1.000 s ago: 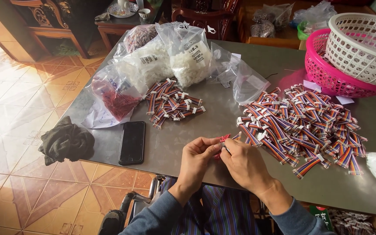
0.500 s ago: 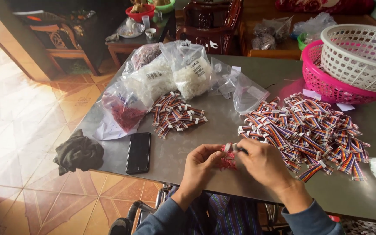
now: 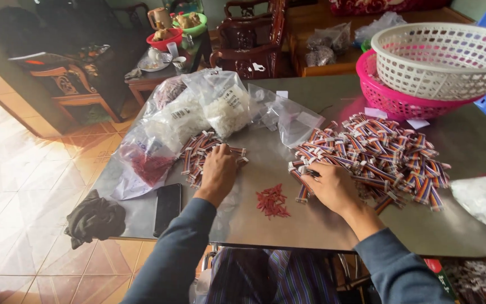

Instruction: Manually attaching small red components to the ends of ribbon cables at a desk.

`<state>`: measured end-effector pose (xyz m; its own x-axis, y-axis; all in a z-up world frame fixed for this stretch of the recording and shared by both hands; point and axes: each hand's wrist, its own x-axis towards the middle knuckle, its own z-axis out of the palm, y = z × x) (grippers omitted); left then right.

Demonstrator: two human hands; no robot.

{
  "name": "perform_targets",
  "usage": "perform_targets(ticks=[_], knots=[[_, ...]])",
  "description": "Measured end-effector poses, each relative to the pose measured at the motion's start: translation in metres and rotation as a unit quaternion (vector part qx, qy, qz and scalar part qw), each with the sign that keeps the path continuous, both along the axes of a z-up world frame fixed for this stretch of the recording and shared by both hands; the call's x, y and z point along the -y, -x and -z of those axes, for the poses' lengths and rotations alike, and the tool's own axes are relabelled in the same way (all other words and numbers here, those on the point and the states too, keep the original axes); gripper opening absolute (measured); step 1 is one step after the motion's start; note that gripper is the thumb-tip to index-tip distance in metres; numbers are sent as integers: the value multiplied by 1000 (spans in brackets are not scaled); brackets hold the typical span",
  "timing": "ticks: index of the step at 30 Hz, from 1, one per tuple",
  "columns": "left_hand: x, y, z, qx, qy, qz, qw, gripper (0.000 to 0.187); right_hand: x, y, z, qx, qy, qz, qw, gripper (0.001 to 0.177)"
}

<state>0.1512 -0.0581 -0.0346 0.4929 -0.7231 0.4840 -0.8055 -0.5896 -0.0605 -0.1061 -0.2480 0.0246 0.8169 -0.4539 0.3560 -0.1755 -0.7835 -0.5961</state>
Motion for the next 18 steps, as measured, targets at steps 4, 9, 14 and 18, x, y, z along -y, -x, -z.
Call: perform_targets(ticks=[4, 9, 14, 18], knots=[[-20, 43, -71, -63, 2, -15, 998, 16, -4, -6, 1, -3, 23, -50, 998, 19], [-40, 42, -80, -114, 225, 11, 968, 18, -14, -11, 3, -69, 12, -119, 990, 14], [-54, 96, -107, -223, 390, 2, 893, 20, -23, -12, 8, -102, 47, -117, 987, 13], [-45, 126, -52, -610, 592, 109, 514, 26, -33, -8, -3, -162, 86, -118, 976, 10]])
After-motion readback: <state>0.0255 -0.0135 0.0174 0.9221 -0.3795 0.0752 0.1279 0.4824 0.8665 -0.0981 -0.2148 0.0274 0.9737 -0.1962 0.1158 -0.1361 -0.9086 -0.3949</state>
